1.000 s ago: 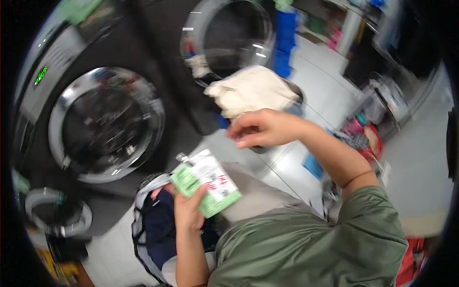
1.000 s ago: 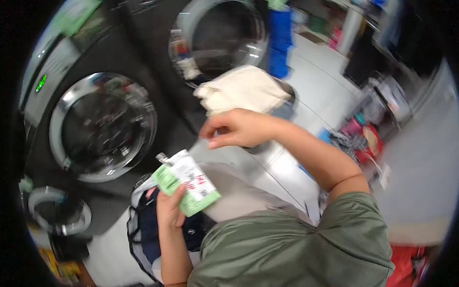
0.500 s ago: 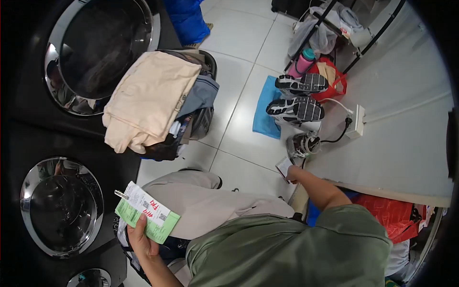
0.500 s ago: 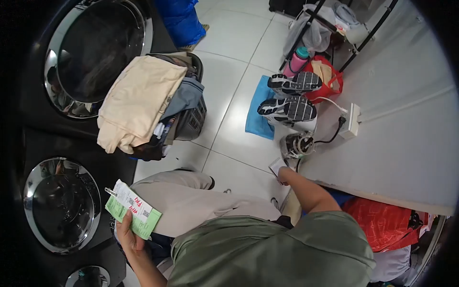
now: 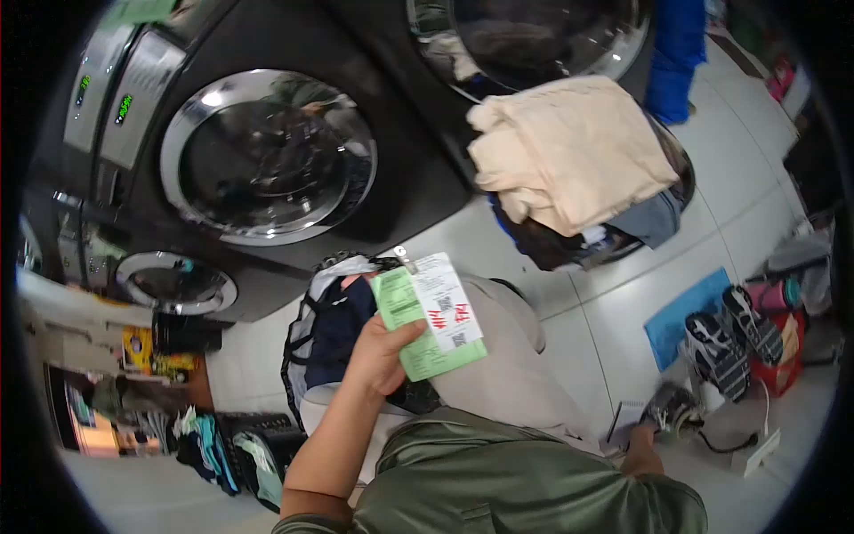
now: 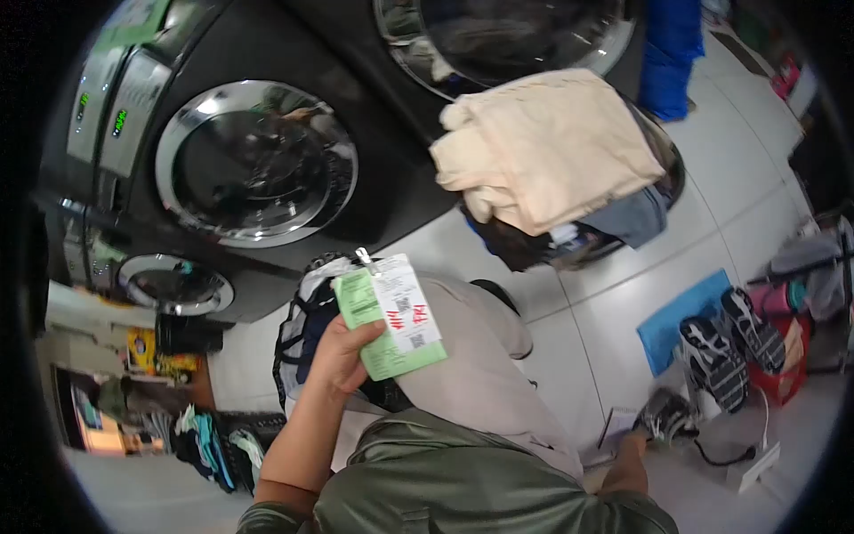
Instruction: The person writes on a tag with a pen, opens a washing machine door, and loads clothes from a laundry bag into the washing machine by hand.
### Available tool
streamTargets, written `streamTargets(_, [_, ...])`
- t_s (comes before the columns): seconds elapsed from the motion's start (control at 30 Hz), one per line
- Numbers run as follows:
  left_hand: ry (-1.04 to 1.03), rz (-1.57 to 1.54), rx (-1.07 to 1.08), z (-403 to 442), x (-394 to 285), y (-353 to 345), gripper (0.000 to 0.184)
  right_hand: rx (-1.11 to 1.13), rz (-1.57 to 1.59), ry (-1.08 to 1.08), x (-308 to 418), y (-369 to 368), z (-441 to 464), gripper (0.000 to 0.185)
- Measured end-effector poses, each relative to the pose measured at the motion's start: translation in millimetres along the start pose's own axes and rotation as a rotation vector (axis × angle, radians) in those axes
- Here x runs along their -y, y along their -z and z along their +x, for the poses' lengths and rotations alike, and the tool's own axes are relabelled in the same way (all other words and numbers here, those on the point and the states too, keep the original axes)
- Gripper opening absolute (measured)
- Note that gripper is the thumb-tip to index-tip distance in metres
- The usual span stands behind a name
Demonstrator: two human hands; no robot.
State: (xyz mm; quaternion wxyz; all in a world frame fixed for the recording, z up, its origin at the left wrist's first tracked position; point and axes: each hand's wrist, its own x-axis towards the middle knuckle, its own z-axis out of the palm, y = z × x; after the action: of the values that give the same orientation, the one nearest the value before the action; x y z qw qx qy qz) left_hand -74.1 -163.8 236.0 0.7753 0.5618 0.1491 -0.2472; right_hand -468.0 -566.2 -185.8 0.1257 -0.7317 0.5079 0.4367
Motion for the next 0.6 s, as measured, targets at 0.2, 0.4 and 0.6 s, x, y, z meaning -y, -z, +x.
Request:
streamTargets(0.2, [-0.116, -0.051, 0.024, -7, 17, 6, 0.032, -0.028, -0.054, 0.062, 5, 5, -6, 0.035])
streamTargets(0.4, [-0.085, -0.009, -0.018, -11, 13, 21, 0.032, -0.032, -0.125, 0.161, 3, 14, -18, 0.037])
streamTargets(0.6, [-0.09, -0.126, -0.032, -8, 12, 24, 0.033, -0.199, 0.068, 0.647, 48, 28, -20, 0.043])
